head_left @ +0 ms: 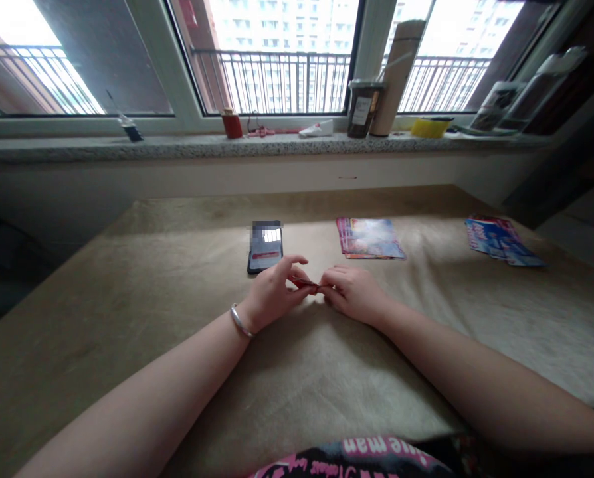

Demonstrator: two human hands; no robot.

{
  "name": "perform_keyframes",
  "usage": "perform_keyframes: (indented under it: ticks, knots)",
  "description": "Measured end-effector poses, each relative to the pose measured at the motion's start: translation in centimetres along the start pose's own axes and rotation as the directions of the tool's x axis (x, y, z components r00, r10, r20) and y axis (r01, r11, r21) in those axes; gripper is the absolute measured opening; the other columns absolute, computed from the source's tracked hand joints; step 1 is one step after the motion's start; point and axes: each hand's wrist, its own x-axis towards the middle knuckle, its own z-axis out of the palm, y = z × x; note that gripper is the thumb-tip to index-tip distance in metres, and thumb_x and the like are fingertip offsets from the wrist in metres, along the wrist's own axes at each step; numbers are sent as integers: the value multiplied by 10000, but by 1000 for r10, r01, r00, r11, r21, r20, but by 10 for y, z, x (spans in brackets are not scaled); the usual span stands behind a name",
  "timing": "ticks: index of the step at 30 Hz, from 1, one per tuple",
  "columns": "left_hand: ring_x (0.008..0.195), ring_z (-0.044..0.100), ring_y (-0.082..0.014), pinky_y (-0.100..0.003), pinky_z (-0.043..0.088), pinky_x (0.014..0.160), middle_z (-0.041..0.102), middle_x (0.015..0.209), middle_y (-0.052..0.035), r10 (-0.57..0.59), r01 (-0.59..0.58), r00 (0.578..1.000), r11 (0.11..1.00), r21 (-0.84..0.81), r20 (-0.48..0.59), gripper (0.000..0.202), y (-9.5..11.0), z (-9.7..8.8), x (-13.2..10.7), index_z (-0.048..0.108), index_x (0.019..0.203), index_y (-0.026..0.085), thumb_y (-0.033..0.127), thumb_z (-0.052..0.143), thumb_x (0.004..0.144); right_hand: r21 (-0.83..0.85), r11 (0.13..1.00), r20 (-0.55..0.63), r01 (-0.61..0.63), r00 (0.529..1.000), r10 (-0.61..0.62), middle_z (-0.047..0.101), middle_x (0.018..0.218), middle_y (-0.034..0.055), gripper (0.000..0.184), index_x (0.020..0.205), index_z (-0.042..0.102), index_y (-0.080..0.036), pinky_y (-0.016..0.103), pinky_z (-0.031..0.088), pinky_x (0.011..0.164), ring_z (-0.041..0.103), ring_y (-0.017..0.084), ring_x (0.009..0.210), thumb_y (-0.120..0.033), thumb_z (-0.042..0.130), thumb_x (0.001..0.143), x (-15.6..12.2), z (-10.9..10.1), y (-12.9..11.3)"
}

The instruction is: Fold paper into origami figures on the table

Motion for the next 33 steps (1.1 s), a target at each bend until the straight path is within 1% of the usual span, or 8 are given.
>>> perform_keyframes:
  ticks: [6,10,11,12,15,20,26,33]
  knots:
    - [733,650,-124,-244,526,662,644,860,-20,-103,113,992,978,-173,67,406,-5,1,-1,422,1091,188,277,667,780,105,993,-11,-49,999,50,600,714,15,136,730,572,-183,227,330,613,520,136,696,-227,535,853,1,2,1]
    - [698,617,-111,-232,502,631,644,867,-30,-123,137,982,987,-89,146,218,0,-2,2,524,998,164,253,607,816,159,986,-26,-58,998,63,585,706,5,144,729,565,-182,221,335,607,509,124,672,-246,536,855,0,3,3]
    - [725,607,-116,-240,494,660,641,854,-31,-92,98,978,995,-25,187,111,2,-3,3,570,919,158,237,567,841,167,985,-31,-49,998,54,584,703,5,152,725,562,-181,221,337,610,509,125,675,-249,532,857,0,3,3]
    - [757,603,-123,-250,488,695,641,850,-32,-58,55,974,998,22,217,87,3,-4,4,599,880,157,219,546,851,174,984,-33,-39,998,45,583,701,6,159,721,558,-180,222,340,615,511,125,679,-251,528,860,0,3,3]
    - [804,603,-141,-265,479,731,655,882,-39,-20,-4,966,995,95,256,126,5,-7,6,651,903,170,227,548,857,195,980,-23,-45,998,51,585,699,7,164,722,552,-181,219,342,608,513,120,666,-253,515,864,-1,2,2]
    - [792,600,-154,-276,473,721,661,847,-44,13,-56,967,985,161,254,167,0,-6,5,664,927,180,248,517,885,172,982,-2,-82,996,84,577,676,1,130,728,551,-183,215,326,570,497,112,612,-263,540,830,-2,2,0]
    - [717,566,-150,-269,453,684,625,755,-40,123,-197,944,955,223,307,148,1,-3,6,626,806,156,200,499,870,83,996,44,28,999,-31,589,699,19,139,716,545,-185,233,324,603,503,136,674,-261,543,833,0,4,1]
    - [742,564,-149,-270,449,697,621,770,-40,126,-205,940,951,232,316,173,-2,-2,6,623,795,155,185,480,888,124,992,83,-2,997,-9,566,675,9,212,676,535,-182,222,309,594,495,128,671,-278,528,865,1,6,4]
